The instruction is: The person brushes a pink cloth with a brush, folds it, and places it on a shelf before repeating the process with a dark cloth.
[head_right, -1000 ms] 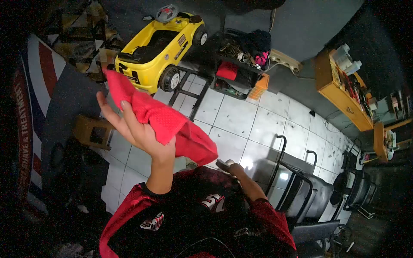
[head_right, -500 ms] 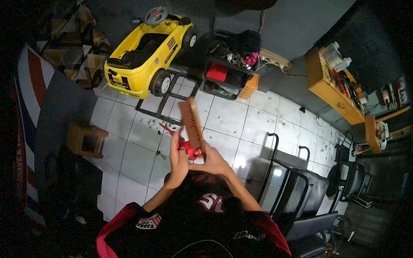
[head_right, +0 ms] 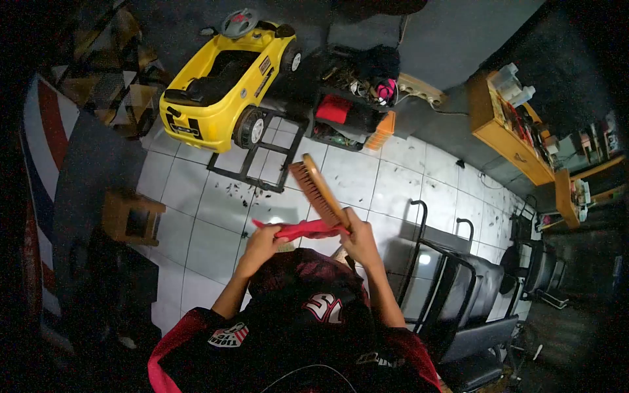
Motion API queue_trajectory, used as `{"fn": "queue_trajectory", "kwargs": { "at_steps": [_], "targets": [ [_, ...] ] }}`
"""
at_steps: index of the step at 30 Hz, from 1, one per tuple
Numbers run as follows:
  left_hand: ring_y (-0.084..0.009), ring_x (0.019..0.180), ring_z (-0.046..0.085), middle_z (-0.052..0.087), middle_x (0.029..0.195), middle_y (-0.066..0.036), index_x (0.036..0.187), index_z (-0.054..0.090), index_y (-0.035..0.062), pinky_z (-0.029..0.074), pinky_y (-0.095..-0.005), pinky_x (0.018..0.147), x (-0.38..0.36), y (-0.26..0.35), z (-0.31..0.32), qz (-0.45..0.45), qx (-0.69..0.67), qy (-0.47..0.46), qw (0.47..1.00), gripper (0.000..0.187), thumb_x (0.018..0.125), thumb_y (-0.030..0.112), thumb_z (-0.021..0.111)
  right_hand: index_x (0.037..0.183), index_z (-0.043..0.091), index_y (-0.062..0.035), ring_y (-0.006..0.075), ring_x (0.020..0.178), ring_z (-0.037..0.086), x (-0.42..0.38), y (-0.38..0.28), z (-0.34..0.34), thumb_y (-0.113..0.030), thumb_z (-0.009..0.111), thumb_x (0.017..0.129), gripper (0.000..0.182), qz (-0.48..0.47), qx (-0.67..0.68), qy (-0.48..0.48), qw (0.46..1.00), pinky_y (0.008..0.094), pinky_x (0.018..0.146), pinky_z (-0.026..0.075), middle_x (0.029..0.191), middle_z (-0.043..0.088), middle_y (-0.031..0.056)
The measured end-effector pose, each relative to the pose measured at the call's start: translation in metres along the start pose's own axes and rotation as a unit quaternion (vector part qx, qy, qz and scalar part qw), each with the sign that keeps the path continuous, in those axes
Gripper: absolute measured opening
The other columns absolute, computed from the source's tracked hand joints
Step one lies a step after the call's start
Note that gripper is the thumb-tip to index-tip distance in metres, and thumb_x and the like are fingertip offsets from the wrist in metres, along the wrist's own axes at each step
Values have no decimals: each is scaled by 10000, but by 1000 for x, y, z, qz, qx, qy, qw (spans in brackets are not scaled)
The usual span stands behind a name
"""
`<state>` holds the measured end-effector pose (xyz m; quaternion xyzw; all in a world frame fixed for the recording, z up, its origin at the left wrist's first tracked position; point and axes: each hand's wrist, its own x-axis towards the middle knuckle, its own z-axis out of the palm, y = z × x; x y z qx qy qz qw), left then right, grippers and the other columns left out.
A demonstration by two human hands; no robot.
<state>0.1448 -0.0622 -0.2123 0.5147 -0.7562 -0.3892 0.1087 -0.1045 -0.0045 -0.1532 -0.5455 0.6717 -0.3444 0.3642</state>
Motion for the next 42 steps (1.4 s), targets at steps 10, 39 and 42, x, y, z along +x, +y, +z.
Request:
{"fn": "queue_trajectory", "kwargs": {
  "at_steps": [10,39,42],
  "targets": [
    [-342,1015,551,652,870,-134,891,657,65,393,-505,876,86,6,-45,151,165,165,960,146,769,72,576,936,588,-38,405,671,604,49,32,-22,-78,572,805,138,11,-168,198,966,401,582,481,714,588,230],
    [-348,1255,415,452,1336,-191,1287,468,11,326,-373,1042,52,36,-121,316,-91,351,877,616,699,-146,379,1084,579,13,283,957,623,32,-36,23,-124,510,889,247,-216,40,432,875,359,785,511,1072,620,220],
    [-371,1255,402,459,1301,-243,1301,438,-28,314,-417,1056,39,-9,-73,325,-26,310,893,663,649,-147,404,1157,557,12,306,1073,578,10,34,63,-154,480,914,304,-196,11,384,902,395,856,503,1143,583,246]
  ]
}}
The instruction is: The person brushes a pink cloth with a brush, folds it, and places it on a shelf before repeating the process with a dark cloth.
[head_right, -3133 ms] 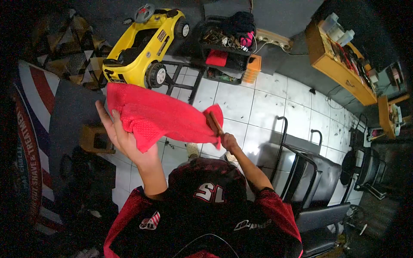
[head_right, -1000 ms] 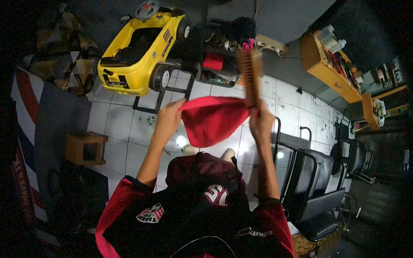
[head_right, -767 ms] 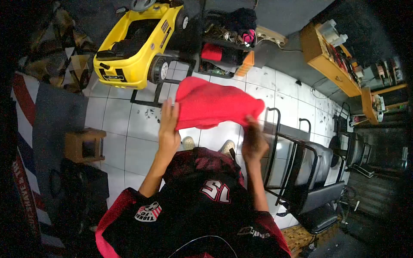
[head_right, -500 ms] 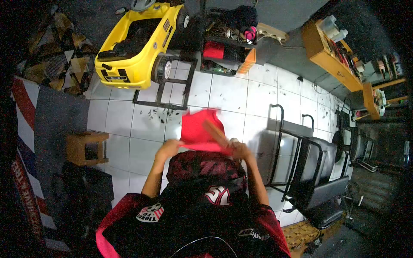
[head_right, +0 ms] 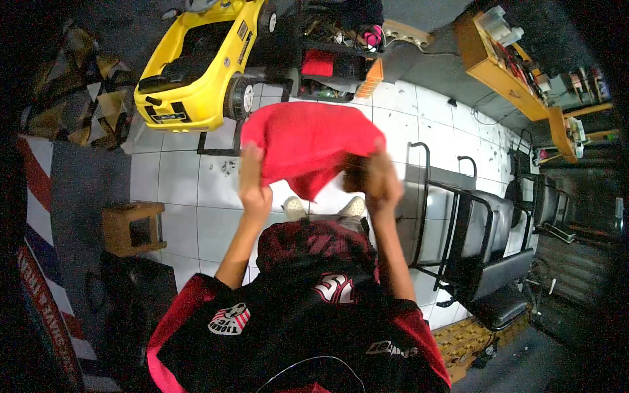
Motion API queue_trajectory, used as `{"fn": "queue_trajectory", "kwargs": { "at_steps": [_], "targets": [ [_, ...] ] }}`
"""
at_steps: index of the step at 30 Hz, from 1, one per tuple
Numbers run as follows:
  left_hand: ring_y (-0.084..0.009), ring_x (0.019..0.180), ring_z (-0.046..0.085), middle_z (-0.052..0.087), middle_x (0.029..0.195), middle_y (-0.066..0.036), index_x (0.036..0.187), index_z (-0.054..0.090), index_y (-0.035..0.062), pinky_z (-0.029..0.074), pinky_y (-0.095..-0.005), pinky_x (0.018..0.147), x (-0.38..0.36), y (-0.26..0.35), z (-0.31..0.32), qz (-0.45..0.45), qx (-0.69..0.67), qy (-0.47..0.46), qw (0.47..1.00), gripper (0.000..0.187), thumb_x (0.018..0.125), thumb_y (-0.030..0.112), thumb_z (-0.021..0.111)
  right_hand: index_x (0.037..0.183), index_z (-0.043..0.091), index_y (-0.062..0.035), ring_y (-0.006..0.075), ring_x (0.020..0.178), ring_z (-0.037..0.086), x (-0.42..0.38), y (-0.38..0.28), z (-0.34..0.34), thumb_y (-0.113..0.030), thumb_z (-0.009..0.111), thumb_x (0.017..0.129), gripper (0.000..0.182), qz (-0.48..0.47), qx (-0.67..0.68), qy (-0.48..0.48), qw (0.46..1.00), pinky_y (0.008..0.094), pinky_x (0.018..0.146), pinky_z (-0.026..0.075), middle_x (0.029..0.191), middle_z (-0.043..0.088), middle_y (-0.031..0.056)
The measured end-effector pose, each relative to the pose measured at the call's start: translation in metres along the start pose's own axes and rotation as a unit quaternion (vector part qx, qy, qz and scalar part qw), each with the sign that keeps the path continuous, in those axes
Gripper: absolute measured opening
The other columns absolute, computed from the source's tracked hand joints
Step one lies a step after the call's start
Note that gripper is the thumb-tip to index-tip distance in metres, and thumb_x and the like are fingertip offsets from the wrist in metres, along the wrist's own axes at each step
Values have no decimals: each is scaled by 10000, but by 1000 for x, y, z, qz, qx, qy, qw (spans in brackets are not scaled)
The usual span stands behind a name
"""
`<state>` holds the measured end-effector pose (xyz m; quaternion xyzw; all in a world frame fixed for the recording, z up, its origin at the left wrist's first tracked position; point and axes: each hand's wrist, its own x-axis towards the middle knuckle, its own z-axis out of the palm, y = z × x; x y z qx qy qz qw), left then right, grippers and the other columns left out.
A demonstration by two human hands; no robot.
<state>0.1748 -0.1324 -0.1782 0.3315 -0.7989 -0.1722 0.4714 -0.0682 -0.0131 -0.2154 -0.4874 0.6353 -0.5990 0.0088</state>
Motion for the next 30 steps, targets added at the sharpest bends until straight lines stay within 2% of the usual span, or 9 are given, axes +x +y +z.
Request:
{"fn": "queue_trajectory", "kwargs": {
  "at_steps": [2,5,9,15,21,25,26,27,30],
  "targets": [
    [-375,1182,471,445,1296,-265,1239,484,-33,388,-410,993,-66,-40,22,-130,-27,-253,958,543,703,-96,423,1100,578,-4,310,1028,602,-37,-4,1,-169,480,899,277,163,-201,-243,935,401,830,503,1099,613,212],
    [-414,864,597,621,932,-241,998,637,52,479,-453,769,-198,-130,25,-316,52,-668,672,260,765,95,530,962,634,-57,358,868,612,-121,87,-31,-144,532,794,214,129,-240,-587,762,432,757,494,871,632,202],
    [-365,915,606,628,948,-212,997,655,57,485,-433,794,-146,-92,6,-223,-10,-553,802,267,789,100,493,915,636,-69,356,799,619,-109,102,-34,-124,556,745,196,54,-183,-593,782,446,694,502,865,638,178],
    [-311,1191,485,491,1280,-203,1222,533,24,399,-341,995,-6,-32,19,-165,-54,-164,971,531,745,-148,374,996,614,-32,235,533,607,20,28,-3,9,507,823,208,139,-168,-172,961,350,491,462,735,633,206],
    [-368,1235,436,451,1336,-200,1294,454,-12,356,-411,1024,43,29,-1,-19,-19,71,997,665,659,-184,357,1303,470,-50,234,884,595,54,-29,-19,43,442,881,432,23,183,58,981,293,747,500,1118,606,148],
    [-362,1231,429,461,1300,-235,1248,499,-4,359,-411,1022,-42,-21,36,-100,-43,-208,972,583,685,-130,412,1276,510,-118,306,1025,604,-20,9,-27,54,498,816,491,24,-206,-162,965,367,852,497,1108,592,252],
    [-361,1210,450,472,1280,-245,1216,515,-18,382,-414,998,-71,-42,39,-151,-24,-354,923,513,720,-108,427,1191,556,-71,350,916,628,-47,32,-36,18,507,779,424,290,-275,-381,833,420,795,509,993,602,281],
    [-372,1114,519,529,1189,-253,1139,554,-1,437,-433,912,-69,-45,29,-244,56,-640,727,369,778,-8,479,992,649,-76,396,896,592,-77,58,-42,-45,544,774,244,296,-266,-470,788,439,773,487,924,622,233],
    [-374,987,586,612,1002,-235,1028,621,86,471,-433,816,-157,-93,31,-197,-61,-688,696,283,756,101,548,961,634,-74,371,888,610,-162,140,-71,-205,509,805,240,219,-139,-642,722,452,770,488,947,637,190]
  ]
}}
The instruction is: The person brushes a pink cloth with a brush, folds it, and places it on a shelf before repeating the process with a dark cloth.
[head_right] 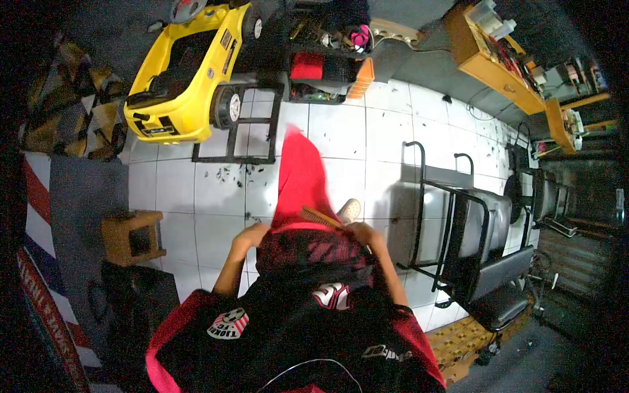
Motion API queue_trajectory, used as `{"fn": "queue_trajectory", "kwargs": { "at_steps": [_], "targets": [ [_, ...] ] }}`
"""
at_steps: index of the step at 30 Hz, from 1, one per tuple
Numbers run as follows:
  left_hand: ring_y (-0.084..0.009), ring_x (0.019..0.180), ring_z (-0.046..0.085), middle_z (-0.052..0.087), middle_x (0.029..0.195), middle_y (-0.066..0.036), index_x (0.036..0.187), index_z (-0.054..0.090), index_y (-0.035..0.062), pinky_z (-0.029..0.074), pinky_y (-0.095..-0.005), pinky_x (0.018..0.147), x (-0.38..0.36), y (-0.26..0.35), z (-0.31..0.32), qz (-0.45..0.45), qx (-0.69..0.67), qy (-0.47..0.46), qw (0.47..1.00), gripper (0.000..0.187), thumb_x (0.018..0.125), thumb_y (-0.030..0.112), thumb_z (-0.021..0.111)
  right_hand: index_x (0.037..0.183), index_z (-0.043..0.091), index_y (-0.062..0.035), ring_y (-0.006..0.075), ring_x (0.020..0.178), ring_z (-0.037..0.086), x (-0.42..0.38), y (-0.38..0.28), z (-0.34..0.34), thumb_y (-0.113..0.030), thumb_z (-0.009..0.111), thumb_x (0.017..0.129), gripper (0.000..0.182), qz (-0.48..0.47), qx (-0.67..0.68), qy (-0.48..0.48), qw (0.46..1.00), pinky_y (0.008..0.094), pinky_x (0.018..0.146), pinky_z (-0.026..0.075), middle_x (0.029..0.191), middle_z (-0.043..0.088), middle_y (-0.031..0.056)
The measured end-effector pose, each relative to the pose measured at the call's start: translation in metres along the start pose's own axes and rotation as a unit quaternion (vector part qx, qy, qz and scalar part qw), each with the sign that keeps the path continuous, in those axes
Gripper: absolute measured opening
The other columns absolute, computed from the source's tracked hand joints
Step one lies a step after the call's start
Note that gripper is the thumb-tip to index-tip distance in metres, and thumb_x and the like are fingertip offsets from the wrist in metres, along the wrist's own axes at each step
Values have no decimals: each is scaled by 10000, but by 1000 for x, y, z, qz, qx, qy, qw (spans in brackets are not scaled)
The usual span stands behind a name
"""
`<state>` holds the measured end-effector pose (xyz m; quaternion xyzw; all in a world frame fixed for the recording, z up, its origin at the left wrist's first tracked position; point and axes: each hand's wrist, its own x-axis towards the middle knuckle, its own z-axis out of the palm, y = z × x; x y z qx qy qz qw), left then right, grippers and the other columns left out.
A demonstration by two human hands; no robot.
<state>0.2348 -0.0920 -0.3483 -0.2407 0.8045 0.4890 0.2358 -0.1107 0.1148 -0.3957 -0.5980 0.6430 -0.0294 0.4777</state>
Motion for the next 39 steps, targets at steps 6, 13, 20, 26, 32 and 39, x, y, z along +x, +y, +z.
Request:
{"fn": "queue_trajectory", "kwargs": {
  "at_steps": [6,13,20,26,32,39],
  "targets": [
    [-343,1076,555,589,1101,-230,1095,616,28,439,-367,940,18,44,-52,22,-89,315,945,421,727,-84,444,997,588,-40,370,781,643,-3,-82,-90,-118,520,829,197,58,20,223,973,448,681,510,878,639,224],
    [-361,1217,451,468,1321,-185,1231,529,35,373,-396,1007,-35,194,-148,186,-27,666,722,608,681,-166,370,1105,535,44,218,891,624,-35,-180,-196,83,525,765,342,-158,143,657,724,311,797,483,1040,640,192],
    [-368,1130,511,541,1191,-222,1156,558,46,407,-404,967,32,106,-65,133,-27,487,863,534,693,-160,390,1212,521,-37,346,906,635,-32,-134,-141,24,513,810,407,-90,-22,555,827,409,777,512,1020,620,247],
    [-372,840,621,641,867,-203,908,644,61,489,-393,740,10,51,-19,27,-32,171,984,207,751,4,522,1032,571,-16,447,858,582,-18,-2,-19,-141,545,825,244,65,-5,169,983,524,738,457,886,609,279],
    [-212,727,642,658,791,-135,927,634,4,493,-295,638,16,98,-46,24,-159,410,898,146,787,3,589,1390,298,-99,306,693,625,-25,-51,-63,16,490,819,613,37,181,385,904,397,603,495,860,629,214],
    [-55,610,450,526,688,56,879,604,-9,407,-226,566,17,158,-74,76,-414,539,730,147,924,98,514,1318,417,-94,108,882,538,-64,-116,-135,23,471,877,459,-29,466,396,791,250,755,479,1127,547,56]
  ]
}}
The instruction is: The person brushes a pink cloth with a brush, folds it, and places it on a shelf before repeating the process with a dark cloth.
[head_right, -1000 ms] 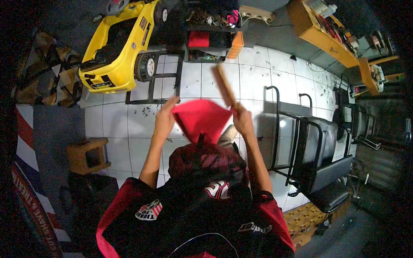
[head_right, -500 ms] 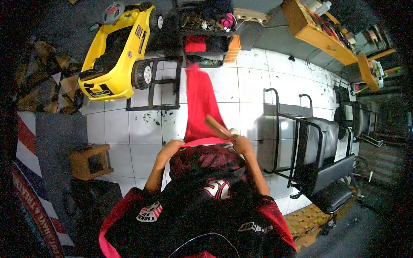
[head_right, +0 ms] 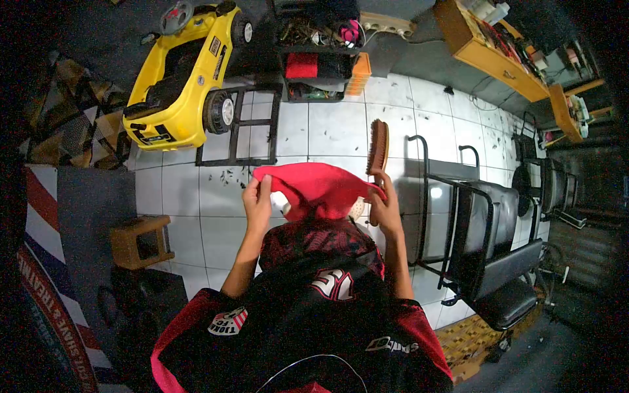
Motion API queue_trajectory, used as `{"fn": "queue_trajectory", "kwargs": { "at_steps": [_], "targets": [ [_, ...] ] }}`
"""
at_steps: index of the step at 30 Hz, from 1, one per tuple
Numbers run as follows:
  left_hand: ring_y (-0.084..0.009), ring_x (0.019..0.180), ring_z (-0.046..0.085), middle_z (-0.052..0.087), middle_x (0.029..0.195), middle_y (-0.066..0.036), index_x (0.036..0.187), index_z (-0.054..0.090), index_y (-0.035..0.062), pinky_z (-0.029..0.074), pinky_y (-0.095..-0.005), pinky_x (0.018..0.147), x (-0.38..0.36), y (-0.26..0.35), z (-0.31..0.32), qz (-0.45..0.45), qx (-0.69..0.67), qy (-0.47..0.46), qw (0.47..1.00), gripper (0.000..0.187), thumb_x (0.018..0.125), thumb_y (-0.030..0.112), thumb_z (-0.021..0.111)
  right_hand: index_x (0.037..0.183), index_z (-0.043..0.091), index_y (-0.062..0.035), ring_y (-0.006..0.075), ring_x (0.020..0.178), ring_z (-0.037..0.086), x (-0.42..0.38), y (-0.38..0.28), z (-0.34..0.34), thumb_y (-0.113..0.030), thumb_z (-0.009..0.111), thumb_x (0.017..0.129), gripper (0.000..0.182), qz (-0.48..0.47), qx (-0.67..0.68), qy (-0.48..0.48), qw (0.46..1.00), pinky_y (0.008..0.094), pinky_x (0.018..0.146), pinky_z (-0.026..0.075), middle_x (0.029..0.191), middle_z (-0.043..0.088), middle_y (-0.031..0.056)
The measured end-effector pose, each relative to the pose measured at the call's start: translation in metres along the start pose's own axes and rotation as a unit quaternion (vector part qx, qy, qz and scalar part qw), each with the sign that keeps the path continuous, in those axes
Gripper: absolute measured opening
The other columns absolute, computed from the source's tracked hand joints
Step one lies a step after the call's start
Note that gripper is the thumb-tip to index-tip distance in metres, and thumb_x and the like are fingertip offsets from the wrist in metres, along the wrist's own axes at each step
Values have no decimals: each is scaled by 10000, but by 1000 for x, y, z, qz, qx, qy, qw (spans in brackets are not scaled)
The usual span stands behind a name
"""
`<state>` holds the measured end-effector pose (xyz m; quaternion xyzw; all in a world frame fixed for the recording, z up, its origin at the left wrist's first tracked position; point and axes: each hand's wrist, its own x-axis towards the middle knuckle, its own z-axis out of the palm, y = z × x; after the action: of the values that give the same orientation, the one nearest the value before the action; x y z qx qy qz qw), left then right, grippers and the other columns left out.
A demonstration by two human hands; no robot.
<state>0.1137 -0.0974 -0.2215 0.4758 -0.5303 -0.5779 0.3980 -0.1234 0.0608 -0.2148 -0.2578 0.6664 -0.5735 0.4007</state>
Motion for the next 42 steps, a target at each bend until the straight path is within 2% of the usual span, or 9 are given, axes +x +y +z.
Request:
{"fn": "queue_trajectory", "kwargs": {
  "at_steps": [9,11,14,19,22,27,33,37,42],
  "targets": [
    [-89,658,460,562,765,-35,898,584,-14,386,-219,590,10,34,-1,131,41,22,990,117,897,45,483,1217,439,-16,239,986,571,-22,-38,-26,-157,591,872,402,100,325,-144,929,374,890,465,1049,565,133],
    [-111,628,458,557,751,-61,884,583,-18,378,-224,567,11,34,-6,162,111,-2,981,94,878,29,502,1165,481,-2,223,887,597,-28,-43,-18,10,684,763,450,14,102,-144,984,383,829,508,1022,571,156],
    [-232,655,542,569,775,-131,868,590,-30,432,-290,597,5,50,0,239,150,-82,956,75,817,-12,539,982,657,12,178,610,582,-26,-46,0,-193,662,839,249,63,-241,57,967,375,501,494,772,648,144],
    [-293,805,591,606,835,-134,927,625,-1,475,-342,694,-14,74,18,282,139,-225,922,178,774,-56,551,1028,699,-147,291,1086,542,-29,-79,26,-199,664,810,227,-248,-516,48,819,353,869,437,1084,604,183],
    [-295,813,590,603,861,-131,940,617,4,475,-347,690,-20,82,22,332,156,-289,884,191,765,-60,573,1164,619,-102,262,1099,538,-25,-79,32,-54,645,762,406,-196,-260,-109,939,327,877,435,1370,400,178],
    [-318,818,573,568,922,-145,1000,552,-7,472,-360,695,-23,89,24,329,104,-200,917,254,756,-68,590,897,545,33,261,706,548,-28,-114,90,-11,635,757,173,-186,-235,-192,934,275,674,450,934,573,152],
    [-336,854,578,584,873,-174,1018,523,2,471,-365,740,-26,69,1,145,76,-249,955,242,797,45,610,984,585,12,247,649,529,-23,-118,111,16,631,762,226,-252,-195,-127,939,272,616,437,739,523,119],
    [-354,872,575,612,946,-185,992,573,1,468,-377,756,-34,38,-10,216,237,-311,895,223,803,107,625,1068,585,-1,183,740,572,-28,-122,86,60,611,751,324,-147,-106,-38,983,262,680,453,836,596,89],
    [-324,861,573,597,875,-169,997,587,-10,459,-382,742,-36,21,-16,195,195,-236,932,189,814,-5,542,936,566,-1,183,845,559,-45,-156,60,-229,574,847,245,-334,-14,163,928,303,757,451,893,572,95]
  ]
}}
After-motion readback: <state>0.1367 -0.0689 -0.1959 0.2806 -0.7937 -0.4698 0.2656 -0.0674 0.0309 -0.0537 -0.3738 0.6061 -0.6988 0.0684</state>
